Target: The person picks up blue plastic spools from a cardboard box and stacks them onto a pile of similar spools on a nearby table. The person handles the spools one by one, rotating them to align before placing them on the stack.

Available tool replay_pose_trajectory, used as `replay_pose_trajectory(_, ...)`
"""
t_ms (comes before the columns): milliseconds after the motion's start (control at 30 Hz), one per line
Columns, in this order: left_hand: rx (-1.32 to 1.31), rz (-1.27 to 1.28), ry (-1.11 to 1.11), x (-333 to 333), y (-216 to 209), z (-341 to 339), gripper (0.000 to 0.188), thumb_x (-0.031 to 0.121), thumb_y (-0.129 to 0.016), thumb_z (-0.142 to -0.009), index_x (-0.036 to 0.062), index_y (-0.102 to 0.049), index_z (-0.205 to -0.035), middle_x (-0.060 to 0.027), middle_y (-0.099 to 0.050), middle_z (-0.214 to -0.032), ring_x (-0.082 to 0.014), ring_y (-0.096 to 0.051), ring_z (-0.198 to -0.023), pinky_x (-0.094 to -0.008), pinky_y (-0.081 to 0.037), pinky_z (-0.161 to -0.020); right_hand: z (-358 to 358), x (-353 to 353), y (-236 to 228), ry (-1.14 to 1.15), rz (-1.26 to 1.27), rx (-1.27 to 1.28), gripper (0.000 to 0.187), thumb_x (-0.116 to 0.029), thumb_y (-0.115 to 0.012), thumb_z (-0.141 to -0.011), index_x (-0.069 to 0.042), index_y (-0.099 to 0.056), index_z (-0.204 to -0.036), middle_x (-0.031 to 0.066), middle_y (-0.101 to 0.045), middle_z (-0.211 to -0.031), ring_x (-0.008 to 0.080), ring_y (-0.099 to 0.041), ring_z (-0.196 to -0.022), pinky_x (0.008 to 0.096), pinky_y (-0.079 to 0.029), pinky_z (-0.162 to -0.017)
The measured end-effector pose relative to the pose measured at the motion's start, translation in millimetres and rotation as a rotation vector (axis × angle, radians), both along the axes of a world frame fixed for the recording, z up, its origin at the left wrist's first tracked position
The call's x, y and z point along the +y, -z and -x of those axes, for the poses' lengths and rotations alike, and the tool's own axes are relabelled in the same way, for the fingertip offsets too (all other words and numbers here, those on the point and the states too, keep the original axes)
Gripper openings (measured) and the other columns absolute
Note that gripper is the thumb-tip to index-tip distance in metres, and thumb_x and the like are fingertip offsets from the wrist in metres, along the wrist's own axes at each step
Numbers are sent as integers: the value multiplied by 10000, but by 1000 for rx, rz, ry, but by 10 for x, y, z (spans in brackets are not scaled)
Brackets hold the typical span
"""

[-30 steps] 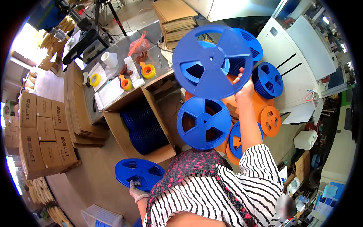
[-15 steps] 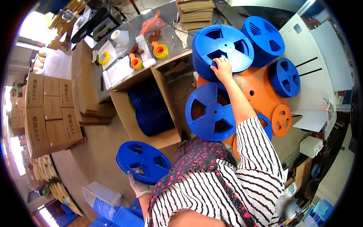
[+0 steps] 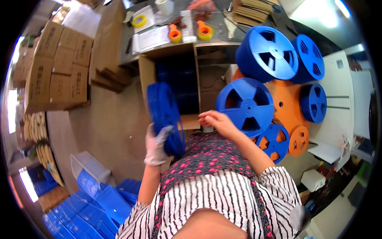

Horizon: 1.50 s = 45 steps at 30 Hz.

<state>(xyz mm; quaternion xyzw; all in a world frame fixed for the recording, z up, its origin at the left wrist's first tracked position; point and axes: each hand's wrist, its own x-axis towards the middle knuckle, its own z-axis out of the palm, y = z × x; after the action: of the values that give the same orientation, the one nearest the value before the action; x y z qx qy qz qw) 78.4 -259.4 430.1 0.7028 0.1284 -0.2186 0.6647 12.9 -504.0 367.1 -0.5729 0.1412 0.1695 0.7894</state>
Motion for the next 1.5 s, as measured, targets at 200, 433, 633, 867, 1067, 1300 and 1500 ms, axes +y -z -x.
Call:
replay_pose_trajectory(200, -674, -196, 422, -288, 288, 191, 492, 185, -671, -784, 7, -499, -1210, -179, -624, -1018, -344, -597, -935, -382, -469, -872, -334, 1026, -508, 340, -114, 117, 335, -286, -634, -895, -37, -542, -1100, 90, -590, -1161, 157, -528, -1050, 306, -374, -975)
replay_pose_trajectory(433, -1019, -323, 781, -104, -84, -89, 265, 195, -653, -757, 79, -648, -995, -90, -663, -1022, -247, -605, -1012, -534, -295, -1052, -111, 551, -535, 707, -132, 41, 157, -115, -614, -860, -36, -560, -984, 60, -633, -815, 162, -598, -736, 306, -490, -711)
replay_pose_trajectory(633, -473, -240, 290, 799, 612, -106, 179, 134, -556, -935, 22, -660, -1028, -85, -683, -949, -152, -628, -866, -275, -455, -908, 335, 162, -567, 700, -842, -321, 121, -142, -521, -921, -37, -558, -968, -42, -386, -617, 58, -339, -500, 211, -330, -482)
replay_pose_trajectory(867, -367, -85, -76, 949, 578, -178, 215, 122, -546, -947, -12, -639, -1086, -69, -671, -1018, -112, -593, -920, -245, -460, -861, 780, 321, -465, 611, -1136, -508, 148, -133, -524, -926, -8, -498, -999, -15, -409, -611, 62, -367, -487, 213, -330, -446)
replay_pose_trajectory(1067, -512, -90, -38, 891, 462, -152, 265, 85, -530, -941, 3, -589, -1186, -64, -641, -1091, -118, -575, -978, -252, -450, -892, 1074, 671, -423, 631, -1173, -563, 142, -122, -518, -929, 1, -507, -999, -16, -417, -608, 59, -376, -482, 209, -325, -435)
replay_pose_trajectory(1300, -482, -123, 82, 860, 279, -42, 290, 121, -529, -951, 9, -569, -1216, -72, -619, -1164, -133, -559, -1062, -264, -432, -937, 1238, 821, -327, 686, -1230, -628, 157, -118, -514, -932, 8, -515, -1025, 0, -456, -635, 66, -403, -498, 211, -343, -452)
replay_pose_trajectory(1500, -568, -73, 139, 765, 349, -85, 294, 117, -520, -954, 20, -568, -1227, -63, -604, -1202, -136, -561, -1056, -267, -430, -932, 1274, 860, -344, 750, -1142, -613, 173, -108, -530, -919, 5, -525, -1051, 40, -548, -725, 96, -477, -554, 242, -410, -510)
